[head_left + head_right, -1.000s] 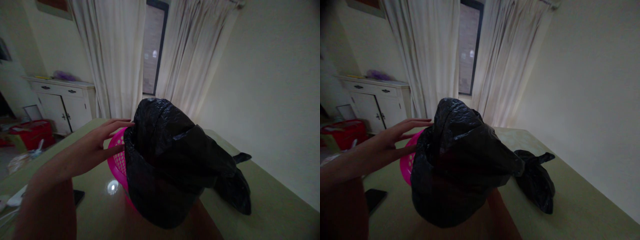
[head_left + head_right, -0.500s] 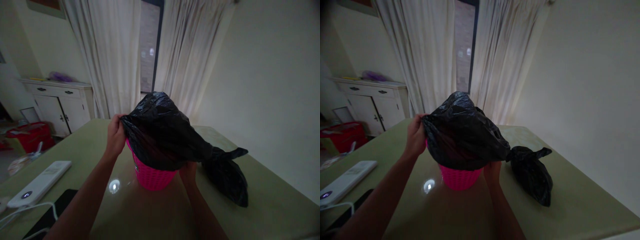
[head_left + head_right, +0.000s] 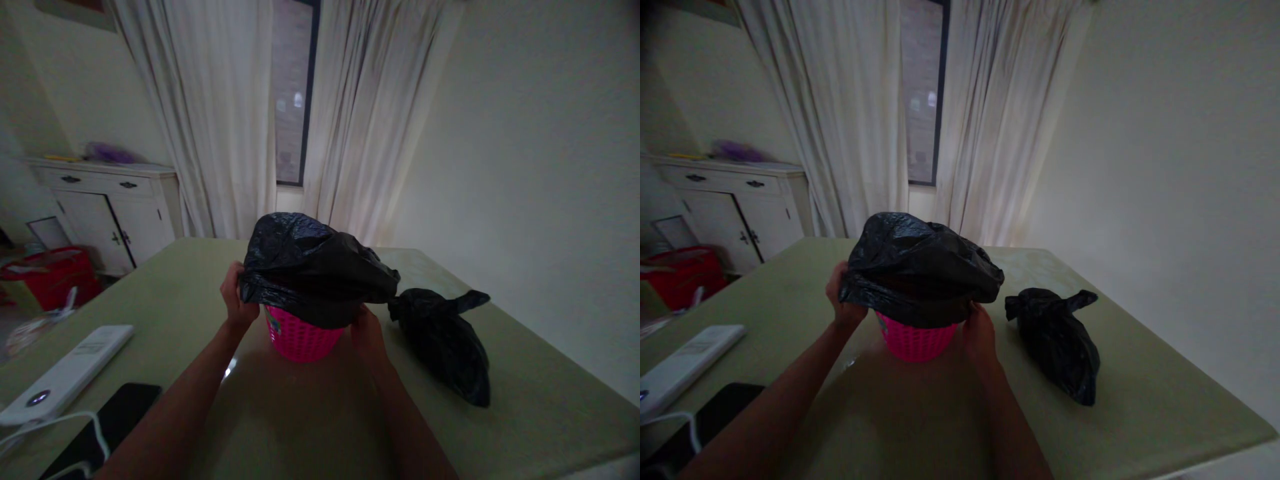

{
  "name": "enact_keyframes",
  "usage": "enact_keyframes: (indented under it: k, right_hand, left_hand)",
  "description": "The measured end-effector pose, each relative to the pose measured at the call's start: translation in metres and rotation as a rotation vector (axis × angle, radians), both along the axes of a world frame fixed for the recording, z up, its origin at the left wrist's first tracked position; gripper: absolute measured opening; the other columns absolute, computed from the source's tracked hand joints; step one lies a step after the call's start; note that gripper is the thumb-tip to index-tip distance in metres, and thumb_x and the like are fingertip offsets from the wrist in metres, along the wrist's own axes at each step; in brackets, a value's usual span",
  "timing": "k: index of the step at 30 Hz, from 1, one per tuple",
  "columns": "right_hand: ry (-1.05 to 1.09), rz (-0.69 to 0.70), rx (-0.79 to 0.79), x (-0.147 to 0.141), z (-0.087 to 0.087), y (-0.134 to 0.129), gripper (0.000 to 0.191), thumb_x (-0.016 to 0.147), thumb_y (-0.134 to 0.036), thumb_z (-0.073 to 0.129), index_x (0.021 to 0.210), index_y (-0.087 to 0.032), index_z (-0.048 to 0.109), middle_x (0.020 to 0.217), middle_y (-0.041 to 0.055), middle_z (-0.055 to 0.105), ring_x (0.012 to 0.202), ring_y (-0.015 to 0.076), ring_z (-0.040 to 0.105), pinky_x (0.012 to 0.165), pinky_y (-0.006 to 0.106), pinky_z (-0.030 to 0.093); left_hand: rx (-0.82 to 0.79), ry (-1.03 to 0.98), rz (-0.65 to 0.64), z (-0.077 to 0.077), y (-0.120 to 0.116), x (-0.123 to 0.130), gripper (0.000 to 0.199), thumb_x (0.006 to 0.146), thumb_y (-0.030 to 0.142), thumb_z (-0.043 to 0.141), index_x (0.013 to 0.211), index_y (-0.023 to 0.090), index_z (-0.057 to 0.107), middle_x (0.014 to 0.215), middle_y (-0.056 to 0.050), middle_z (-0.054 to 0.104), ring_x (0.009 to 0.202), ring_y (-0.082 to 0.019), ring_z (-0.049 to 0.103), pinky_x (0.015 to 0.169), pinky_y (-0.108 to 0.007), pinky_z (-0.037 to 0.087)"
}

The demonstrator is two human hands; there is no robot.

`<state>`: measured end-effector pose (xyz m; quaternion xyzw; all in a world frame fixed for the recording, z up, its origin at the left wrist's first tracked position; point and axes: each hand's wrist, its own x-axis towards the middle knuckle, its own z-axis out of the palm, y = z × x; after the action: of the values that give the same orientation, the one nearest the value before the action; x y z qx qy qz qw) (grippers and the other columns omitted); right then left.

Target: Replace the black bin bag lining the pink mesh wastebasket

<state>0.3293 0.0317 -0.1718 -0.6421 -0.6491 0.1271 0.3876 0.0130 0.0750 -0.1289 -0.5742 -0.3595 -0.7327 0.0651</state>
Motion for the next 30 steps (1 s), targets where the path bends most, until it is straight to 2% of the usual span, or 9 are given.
enact_keyframes:
  k: [3, 7, 11, 14, 18, 23, 26, 28, 30]
  right_hand:
    - [-0.099, 0.038, -0.056, 0.002, 0.004, -0.003, 0.063, 0.081, 0.006, 0.047, 0.128, -0.016, 0.084, 0.137, 0.0166, 0.081, 0.131, 0.0295, 0.076, 0.111, 0.034, 0.056]
    - [-0.155, 0.037, -0.031, 0.002, 0.006, -0.005, 0.063, 0.085, 0.008, 0.044, 0.129, -0.013, 0.084, 0.133, 0.0181, 0.081, 0.128, 0.0291, 0.076, 0.112, 0.035, 0.055]
    - [-0.144, 0.03, -0.023, 0.001, 0.003, -0.005, 0.063, 0.086, 0.006, 0.045, 0.13, -0.015, 0.085, 0.134, 0.0174, 0.082, 0.127, 0.0297, 0.077, 0.111, 0.036, 0.056]
    - [-0.094, 0.03, -0.036, 0.001, 0.003, -0.006, 0.065, 0.085, 0.006, 0.044, 0.129, -0.017, 0.086, 0.133, 0.0156, 0.083, 0.127, 0.0289, 0.078, 0.11, 0.036, 0.057]
    - [-0.067, 0.022, -0.081, -0.001, 0.007, -0.007, 0.062, 0.084, 0.005, 0.045, 0.125, -0.017, 0.086, 0.133, 0.015, 0.083, 0.129, 0.0299, 0.078, 0.11, 0.037, 0.057]
    - [-0.198, 0.026, -0.182, -0.004, 0.013, -0.011, 0.047, 0.096, -0.005, 0.05, 0.124, -0.017, 0.086, 0.127, 0.0183, 0.084, 0.125, 0.0328, 0.079, 0.105, 0.037, 0.057]
    - [-0.327, 0.088, -0.233, -0.004, 0.008, -0.013, 0.04, 0.098, -0.01, 0.054, 0.121, -0.015, 0.086, 0.126, 0.0201, 0.083, 0.126, 0.035, 0.078, 0.105, 0.038, 0.057]
    - [-0.325, 0.147, -0.224, -0.002, 0.003, -0.012, 0.045, 0.095, -0.006, 0.052, 0.123, -0.015, 0.086, 0.13, 0.0202, 0.082, 0.128, 0.0332, 0.076, 0.109, 0.038, 0.056]
    - [-0.252, 0.193, -0.182, 0.002, -0.003, -0.009, 0.05, 0.09, -0.003, 0.052, 0.124, -0.017, 0.086, 0.135, 0.0185, 0.081, 0.129, 0.03, 0.076, 0.113, 0.037, 0.055]
  left_hand:
    - [-0.081, 0.167, 0.0, -0.009, 0.004, -0.011, 0.044, 0.102, 0.065, 0.04, 0.085, 0.027, 0.055, 0.074, -0.005, 0.058, 0.07, -0.026, 0.06, 0.071, -0.042, 0.052]
    - [0.01, 0.328, -0.03, -0.013, 0.01, -0.018, 0.049, 0.107, 0.057, 0.035, 0.067, 0.03, 0.04, 0.058, -0.005, 0.046, 0.06, -0.026, 0.055, 0.064, -0.042, 0.046]
    - [0.063, 0.394, -0.034, -0.015, 0.014, -0.02, 0.051, 0.106, 0.051, 0.037, 0.06, 0.03, 0.028, 0.051, -0.004, 0.037, 0.051, -0.023, 0.044, 0.057, -0.041, 0.035]
    - [0.023, 0.458, -0.021, -0.018, 0.017, -0.024, 0.052, 0.1, 0.054, 0.043, 0.057, 0.03, 0.026, 0.051, -0.005, 0.038, 0.051, -0.022, 0.041, 0.056, -0.041, 0.032]
    - [-0.017, 0.539, 0.011, -0.028, 0.023, -0.034, 0.048, 0.089, 0.055, 0.053, 0.055, 0.029, 0.032, 0.057, -0.006, 0.041, 0.059, -0.025, 0.045, 0.06, -0.041, 0.037]
    - [-0.045, 0.548, 0.03, -0.054, 0.028, -0.044, 0.037, 0.084, 0.047, 0.059, 0.056, 0.028, 0.043, 0.072, -0.011, 0.057, 0.072, -0.029, 0.054, 0.068, -0.044, 0.045]
    - [-0.207, 0.479, -0.018, -0.069, 0.028, -0.043, 0.027, 0.086, 0.043, 0.061, 0.065, 0.027, 0.057, 0.09, -0.013, 0.068, 0.087, -0.032, 0.063, 0.08, -0.047, 0.054]
    - [-0.343, 0.364, -0.041, -0.073, 0.025, -0.038, 0.018, 0.087, 0.043, 0.063, 0.087, 0.026, 0.069, 0.106, -0.014, 0.071, 0.1, -0.034, 0.068, 0.091, -0.05, 0.058]
    - [-0.45, 0.235, -0.081, -0.071, 0.022, -0.031, 0.039, 0.085, 0.045, 0.066, 0.118, 0.024, 0.071, 0.122, -0.016, 0.072, 0.115, -0.037, 0.069, 0.102, -0.052, 0.058]
